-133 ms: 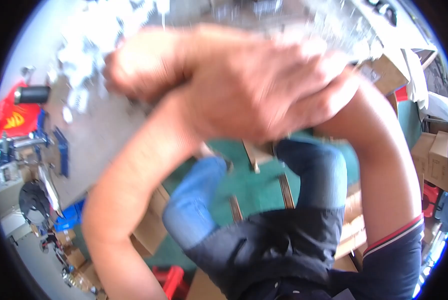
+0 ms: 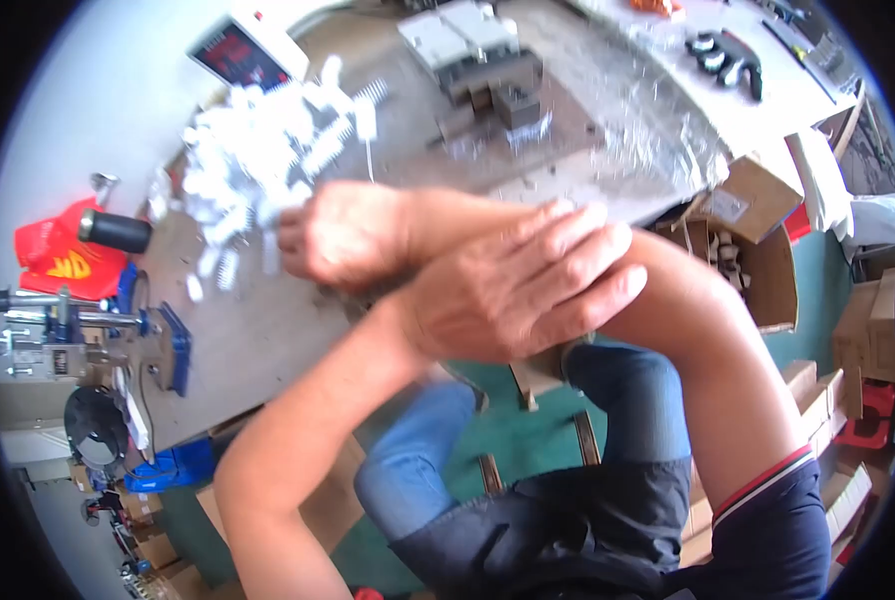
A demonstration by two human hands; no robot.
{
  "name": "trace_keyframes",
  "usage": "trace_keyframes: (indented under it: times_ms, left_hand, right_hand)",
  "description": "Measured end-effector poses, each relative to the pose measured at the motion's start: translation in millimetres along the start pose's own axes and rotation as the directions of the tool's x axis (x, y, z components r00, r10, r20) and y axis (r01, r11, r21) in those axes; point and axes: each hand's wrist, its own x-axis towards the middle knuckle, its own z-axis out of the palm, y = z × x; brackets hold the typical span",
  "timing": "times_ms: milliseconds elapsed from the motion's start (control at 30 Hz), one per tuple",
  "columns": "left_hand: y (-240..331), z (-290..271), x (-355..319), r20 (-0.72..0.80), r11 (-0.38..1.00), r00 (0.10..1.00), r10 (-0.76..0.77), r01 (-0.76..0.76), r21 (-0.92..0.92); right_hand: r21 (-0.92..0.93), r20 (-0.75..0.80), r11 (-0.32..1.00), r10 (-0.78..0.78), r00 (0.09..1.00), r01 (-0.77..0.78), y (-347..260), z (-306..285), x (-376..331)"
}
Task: Using a manual lever press to assemble small white plastic parts on a workbench.
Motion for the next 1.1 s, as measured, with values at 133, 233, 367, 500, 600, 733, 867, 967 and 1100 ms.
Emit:
trace_keyframes:
  times_ms: [133, 233, 367, 500, 600, 733, 867, 967, 1100]
  left_hand:
    - [1.0, -9.6, 1.1, -0.004, 1.0, 1.0, 0.012, -0.012, 0.013]
    - [-0.8, -23.0, -11.1, 0.041, 0.998, 0.999, 0.021, -0.024, 0.063]
    - [1.9, -31.8, -27.0, 0.036, 0.99, 0.993, -0.111, 0.107, 0.093]
    - [5.1, -20.9, -26.4, -0.006, 0.978, 0.987, -0.163, 0.163, 0.13]
    - [6.8, -23.5, -22.0, 0.014, 0.978, 0.991, -0.136, 0.132, 0.159]
    - [13.1, -23.4, -14.1, 0.067, 0.947, 0.997, -0.028, 0.005, 0.322]
    - [22.0, -21.3, -29.0, 0.118, 0.939, 0.992, 0.038, -0.076, 0.334]
    - [53.4, -29.8, -35.4, 0.191, 0.966, 0.972, 0.133, -0.171, 0.194]
    - [142.6, -42.9, -99.8, 0.322, 0.998, 0.946, -0.029, 0.045, -0.044]
  right_hand:
    - [-0.006, -0.064, 1.0, -0.03, 0.998, 0.029, 15.0, 5.7, 32.2]
    - [0.006, -0.079, 1.0, -0.025, 0.997, 0.026, 6.5, 8.4, 28.9]
    - [0.008, -0.096, 1.0, 0.008, 0.995, -0.007, 11.9, 16.5, 40.7]
    - [0.014, -0.104, 0.997, 0.077, 0.992, -0.076, 14.1, 5.1, 8.0]
    - [0.025, -0.122, 0.988, 0.153, 0.981, -0.151, 4.7, -8.3, -25.5]
    - [0.046, -0.169, 0.972, 0.237, 0.957, -0.233, -23.7, -29.7, -68.9]
    - [0.063, -0.23, 0.962, 0.274, 0.934, -0.267, -82.1, -54.4, -112.5]
    - [0.131, -0.187, 0.869, 0.494, 0.849, -0.477, -177.5, -98.0, -172.5]
    - [-0.084, 0.215, 0.627, 0.771, 0.6, -0.775, -293.1, -103.0, -279.8]
